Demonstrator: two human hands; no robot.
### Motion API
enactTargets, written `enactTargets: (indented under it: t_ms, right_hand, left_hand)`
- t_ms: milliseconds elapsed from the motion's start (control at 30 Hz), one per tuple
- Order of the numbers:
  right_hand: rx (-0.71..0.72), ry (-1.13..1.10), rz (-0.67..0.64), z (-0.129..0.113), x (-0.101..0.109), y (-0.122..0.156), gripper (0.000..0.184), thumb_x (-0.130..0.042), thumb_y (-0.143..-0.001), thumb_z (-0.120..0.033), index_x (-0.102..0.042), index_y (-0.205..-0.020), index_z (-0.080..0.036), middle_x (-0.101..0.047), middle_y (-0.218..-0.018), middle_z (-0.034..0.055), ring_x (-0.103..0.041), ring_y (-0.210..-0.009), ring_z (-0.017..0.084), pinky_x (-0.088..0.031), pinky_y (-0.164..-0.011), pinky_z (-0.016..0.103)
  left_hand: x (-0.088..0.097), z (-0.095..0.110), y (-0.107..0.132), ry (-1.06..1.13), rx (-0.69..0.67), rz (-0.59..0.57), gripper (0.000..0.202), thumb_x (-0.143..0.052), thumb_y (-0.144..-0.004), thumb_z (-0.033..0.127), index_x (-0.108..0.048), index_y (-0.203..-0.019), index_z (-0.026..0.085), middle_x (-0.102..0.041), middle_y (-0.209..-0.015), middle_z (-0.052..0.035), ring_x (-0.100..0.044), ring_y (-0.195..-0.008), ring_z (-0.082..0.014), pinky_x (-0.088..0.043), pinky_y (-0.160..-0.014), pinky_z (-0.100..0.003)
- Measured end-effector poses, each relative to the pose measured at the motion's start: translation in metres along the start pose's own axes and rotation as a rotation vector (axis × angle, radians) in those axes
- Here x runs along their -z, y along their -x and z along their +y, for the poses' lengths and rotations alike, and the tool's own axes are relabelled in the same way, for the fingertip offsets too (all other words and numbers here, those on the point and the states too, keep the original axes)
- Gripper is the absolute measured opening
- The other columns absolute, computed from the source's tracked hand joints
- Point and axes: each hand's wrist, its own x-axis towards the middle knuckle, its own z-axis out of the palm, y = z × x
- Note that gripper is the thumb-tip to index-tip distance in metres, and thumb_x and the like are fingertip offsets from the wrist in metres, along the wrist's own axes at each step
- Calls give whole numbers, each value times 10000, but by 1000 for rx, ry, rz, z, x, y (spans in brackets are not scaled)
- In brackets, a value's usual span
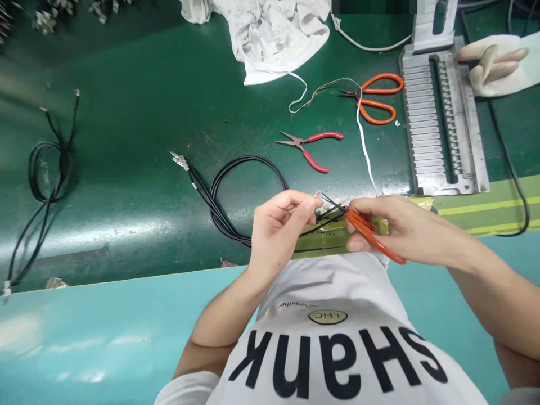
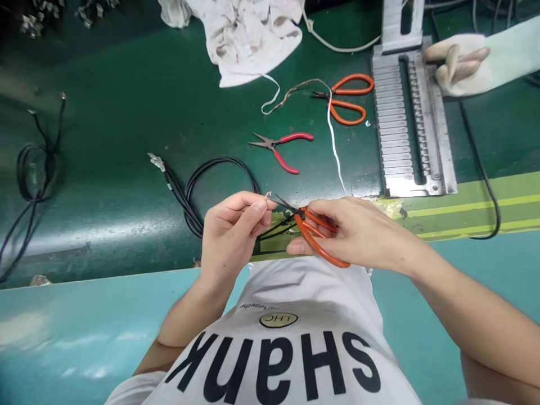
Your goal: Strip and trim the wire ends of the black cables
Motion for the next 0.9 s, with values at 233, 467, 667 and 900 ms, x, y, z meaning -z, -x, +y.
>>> enactTargets:
  t_ms: [233,467,667,900]
  right_hand:
    - [42,-108,-61,-5,1,-12,421,-689,-820,-609,-523,-748,-230,-460,-656,-51,-417,-579,117,-263,-496,254]
    - [37,-137,-87,-4,2,-17,433,-663,-815,-667,-593,-794,-240,-494,-643,-47,-421,-552,117,-256,-482,255]
    - [68,38,32,-9,0,-15,446,-667,-803,-682,-586,-757,-247,-497,-598,-43,-416,-538,124,-247,-497,267]
    - [50,99,86,-7,0,-12,458,-691,-798,-646,-509,-690,-241,-444,-558,-55,-351,-520,121,-234,-501,277]
  left_hand:
    - [0,0,2,40,46,-40,202,-686,-901,340,-760,-843,161,-560,-643,-9,-464,-597,-92,-320,-510,-216]
    - [0,-1,1,52,66,-52,218,-695,-891,361,-764,-826,164,-557,-638,-9,-445,-574,-88,-293,-499,-225]
    - [0,-2,0,42,90,-40,233,-712,-870,384,-765,-814,164,-560,-626,-10,-451,-563,-91,-307,-493,-224]
    - [0,0,2,75,69,-44,212,-679,-907,336,-766,-836,155,-534,-617,-4,-435,-569,-78,-300,-498,-212]
